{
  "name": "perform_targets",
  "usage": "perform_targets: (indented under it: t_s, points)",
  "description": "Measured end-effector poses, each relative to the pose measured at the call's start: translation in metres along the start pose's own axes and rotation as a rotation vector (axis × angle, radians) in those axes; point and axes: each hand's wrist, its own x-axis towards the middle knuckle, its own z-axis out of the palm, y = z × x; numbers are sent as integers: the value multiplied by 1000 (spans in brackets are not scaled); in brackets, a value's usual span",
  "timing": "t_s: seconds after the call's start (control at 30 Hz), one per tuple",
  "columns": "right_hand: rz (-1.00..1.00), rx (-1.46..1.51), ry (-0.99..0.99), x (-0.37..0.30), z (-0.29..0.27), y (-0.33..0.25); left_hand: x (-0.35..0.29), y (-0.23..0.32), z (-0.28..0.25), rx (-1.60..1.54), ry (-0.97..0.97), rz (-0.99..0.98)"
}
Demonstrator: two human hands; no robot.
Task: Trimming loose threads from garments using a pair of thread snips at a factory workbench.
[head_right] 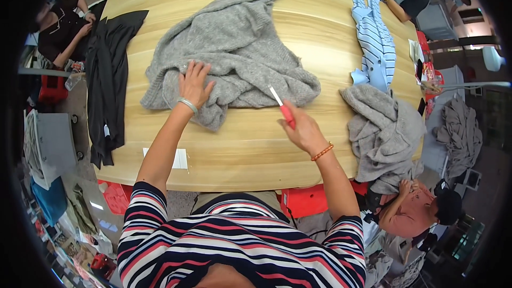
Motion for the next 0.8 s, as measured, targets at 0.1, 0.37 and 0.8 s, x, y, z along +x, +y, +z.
perform_targets:
  t_s: [0.1, 0.37, 0.8]
  points:
    - [82, -112, -320, 13, -10, -39, 3, -5, 18, 249, -89, 49]
    - [-196, -138, -374, 69, 22, -84, 18, -44, 48, -190, 124, 153]
    - [57, -196, -36, 112, 62, 22, -18, -10, -5, -479, -169, -226]
